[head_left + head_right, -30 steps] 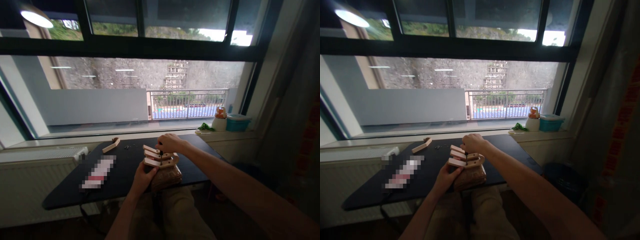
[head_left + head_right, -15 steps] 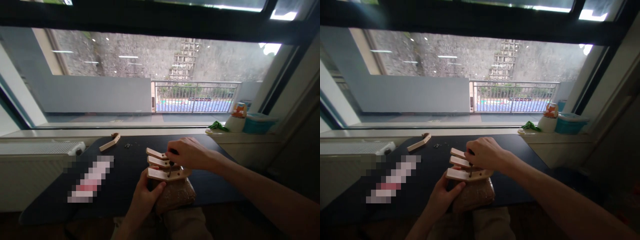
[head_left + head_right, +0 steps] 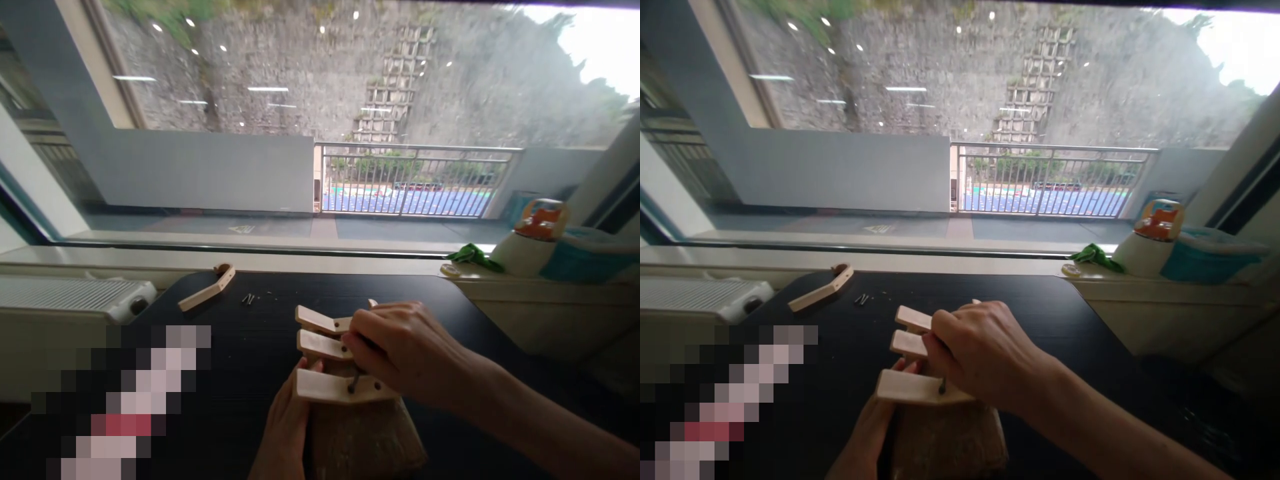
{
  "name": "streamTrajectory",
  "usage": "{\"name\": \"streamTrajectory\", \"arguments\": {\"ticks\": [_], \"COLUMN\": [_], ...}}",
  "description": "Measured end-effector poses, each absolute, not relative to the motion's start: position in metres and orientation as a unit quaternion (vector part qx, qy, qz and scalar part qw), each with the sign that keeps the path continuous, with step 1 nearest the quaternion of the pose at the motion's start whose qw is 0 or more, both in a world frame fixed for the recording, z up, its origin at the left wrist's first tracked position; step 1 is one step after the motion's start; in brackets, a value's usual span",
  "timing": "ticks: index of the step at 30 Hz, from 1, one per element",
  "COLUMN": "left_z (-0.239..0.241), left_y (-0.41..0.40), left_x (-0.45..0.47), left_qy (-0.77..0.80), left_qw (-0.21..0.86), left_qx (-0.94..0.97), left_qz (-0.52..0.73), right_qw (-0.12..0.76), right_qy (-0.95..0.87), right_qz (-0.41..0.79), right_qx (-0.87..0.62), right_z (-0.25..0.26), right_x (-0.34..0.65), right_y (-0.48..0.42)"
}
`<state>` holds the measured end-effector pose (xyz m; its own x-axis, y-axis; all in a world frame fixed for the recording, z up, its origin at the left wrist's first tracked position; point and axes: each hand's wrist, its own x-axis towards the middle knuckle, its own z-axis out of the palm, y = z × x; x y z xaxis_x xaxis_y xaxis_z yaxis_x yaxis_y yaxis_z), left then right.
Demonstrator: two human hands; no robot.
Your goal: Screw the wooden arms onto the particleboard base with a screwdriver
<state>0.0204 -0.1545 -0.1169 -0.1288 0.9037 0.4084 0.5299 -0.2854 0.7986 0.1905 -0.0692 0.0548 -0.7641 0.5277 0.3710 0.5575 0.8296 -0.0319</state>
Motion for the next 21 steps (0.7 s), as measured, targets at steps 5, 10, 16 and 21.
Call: {"name": "streamTrajectory", "arguments": {"ticks": [5, 10, 16, 21], "left_z": [-0.152, -0.180, -0.167, -0.126], "left_y": [-0.125, -0.099, -0.111, -0.141], "left_x": [0.011, 0.007, 0.012, 0.017], "left_qy": [0.591, 0.603, 0.591, 0.587], "left_qw": [0.262, 0.308, 0.270, 0.193], "left_qx": [0.573, 0.533, 0.568, 0.647], "left_qz": [0.504, 0.507, 0.505, 0.448], "right_qw": [0.231, 0.232, 0.218, 0.216], "right_qy": [-0.937, -0.943, -0.947, -0.949], "right_qz": [-0.059, -0.040, -0.013, -0.009], "right_qx": [-0.255, -0.236, -0.237, -0.230], "right_z": [0.052, 0.051, 0.048, 0.048], "right_x": [0.197, 0.197, 0.192, 0.191], "right_y": [-0.055, -0.052, -0.049, -0.050]}}
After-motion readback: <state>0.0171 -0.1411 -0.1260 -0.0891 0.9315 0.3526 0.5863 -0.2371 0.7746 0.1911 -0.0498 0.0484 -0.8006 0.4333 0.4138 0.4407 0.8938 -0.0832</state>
